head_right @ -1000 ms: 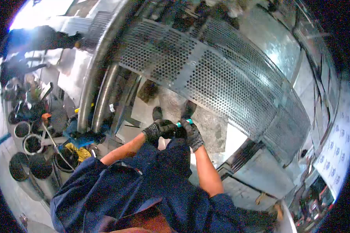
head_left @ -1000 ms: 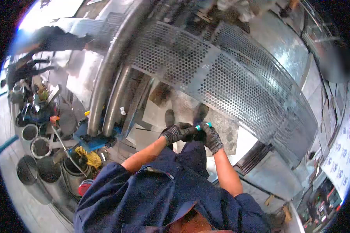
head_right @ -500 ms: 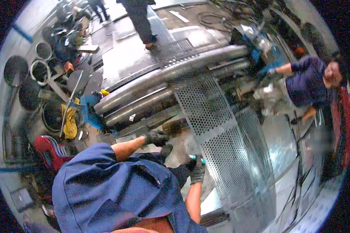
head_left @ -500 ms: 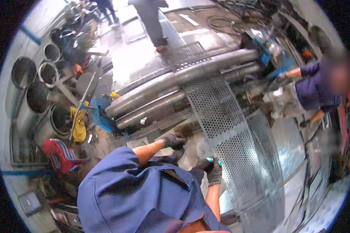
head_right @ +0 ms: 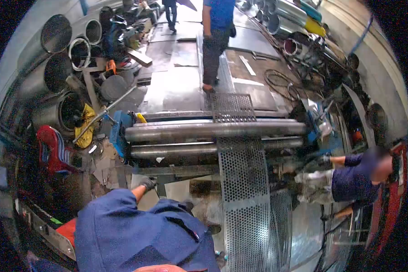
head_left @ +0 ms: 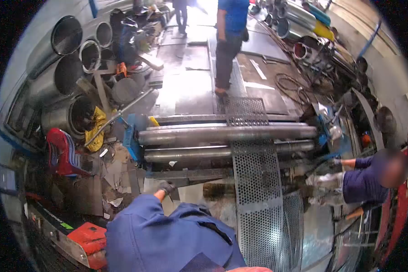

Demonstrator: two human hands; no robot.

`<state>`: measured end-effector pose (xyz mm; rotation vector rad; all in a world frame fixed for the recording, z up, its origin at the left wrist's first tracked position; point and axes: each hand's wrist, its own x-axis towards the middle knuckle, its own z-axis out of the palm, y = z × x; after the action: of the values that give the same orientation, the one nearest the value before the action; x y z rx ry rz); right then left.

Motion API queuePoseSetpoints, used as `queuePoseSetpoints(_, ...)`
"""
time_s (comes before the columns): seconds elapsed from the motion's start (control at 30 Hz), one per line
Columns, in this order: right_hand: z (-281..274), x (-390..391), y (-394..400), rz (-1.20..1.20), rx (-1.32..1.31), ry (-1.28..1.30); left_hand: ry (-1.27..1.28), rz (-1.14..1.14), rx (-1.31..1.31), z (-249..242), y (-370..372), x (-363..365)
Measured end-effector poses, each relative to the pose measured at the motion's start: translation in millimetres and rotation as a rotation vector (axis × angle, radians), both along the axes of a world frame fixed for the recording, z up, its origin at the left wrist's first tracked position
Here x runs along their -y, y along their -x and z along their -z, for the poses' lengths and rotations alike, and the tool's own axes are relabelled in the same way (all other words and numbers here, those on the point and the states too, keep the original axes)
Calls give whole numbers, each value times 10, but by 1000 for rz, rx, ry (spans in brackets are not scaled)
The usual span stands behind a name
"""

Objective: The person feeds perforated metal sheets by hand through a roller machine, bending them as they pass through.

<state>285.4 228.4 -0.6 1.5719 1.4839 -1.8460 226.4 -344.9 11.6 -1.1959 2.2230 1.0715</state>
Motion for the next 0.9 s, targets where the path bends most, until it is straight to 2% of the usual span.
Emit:
queuePoseSetpoints(0.1, -141, 333, 380, -84, -41, -31, -8, 138, -71, -22, 127, -414)
queuePoseSetpoints(0.17, -222, 469, 541, -117, -61, -44, -195, 121, -92, -204, 269, -606)
queuePoseSetpoints(0.27, -288, 592, 680, -145, -93, -48, -233, 264, -211, -510, 441, -773)
queuePoseSetpoints(0.3, -311, 612, 703, -150, -102, -47, -230, 273, -218, -355, 490, -748)
queuePoseSetpoints(0.37, -334, 631, 702, -152, -117, -47, -517, 225, -227, -53, 581, -725)
queuePoseSetpoints(0.4, -345, 615, 681, -148, -122, -48, -331, 320, -217, -425, 605, -763)
queuePoseSetpoints(0.43, -367, 598, 640, -144, -132, -52, -387, 241, -178, -312, 605, -760)
queuePoseSetpoints(0.5, -376, 563, 557, -125, -144, -58, -275, 278, -132, -561, 607, -731)
queuePoseSetpoints(0.53, -377, 552, 503, -115, -150, -59, -345, 176, -83, -435, 587, -712)
queuePoseSetpoints(0.67, -405, 457, 210, -59, -168, -86, -400, 178, -56, -197, 461, -601)
queuePoseSetpoints(0.73, -397, 396, -7, -18, -180, -110, -391, 151, -23, -287, 395, -640)
queuePoseSetpoints(0.77, -387, 378, -134, 1, -181, -122, -352, 153, 24, -560, 353, -710)
queuePoseSetpoints(0.8, -386, 352, -278, 30, -188, -142, -316, 231, -24, -291, 317, -669)
queuePoseSetpoints(0.83, -380, 331, -416, 51, -194, -159, -431, 191, -65, -65, 269, -634)
queuePoseSetpoints(0.87, -373, 320, -559, 74, -199, -183, -420, 231, -77, 193, 258, -600)
queuePoseSetpoints(0.9, -355, 289, -715, 107, -214, -204, -409, 269, -92, 218, 239, -654)
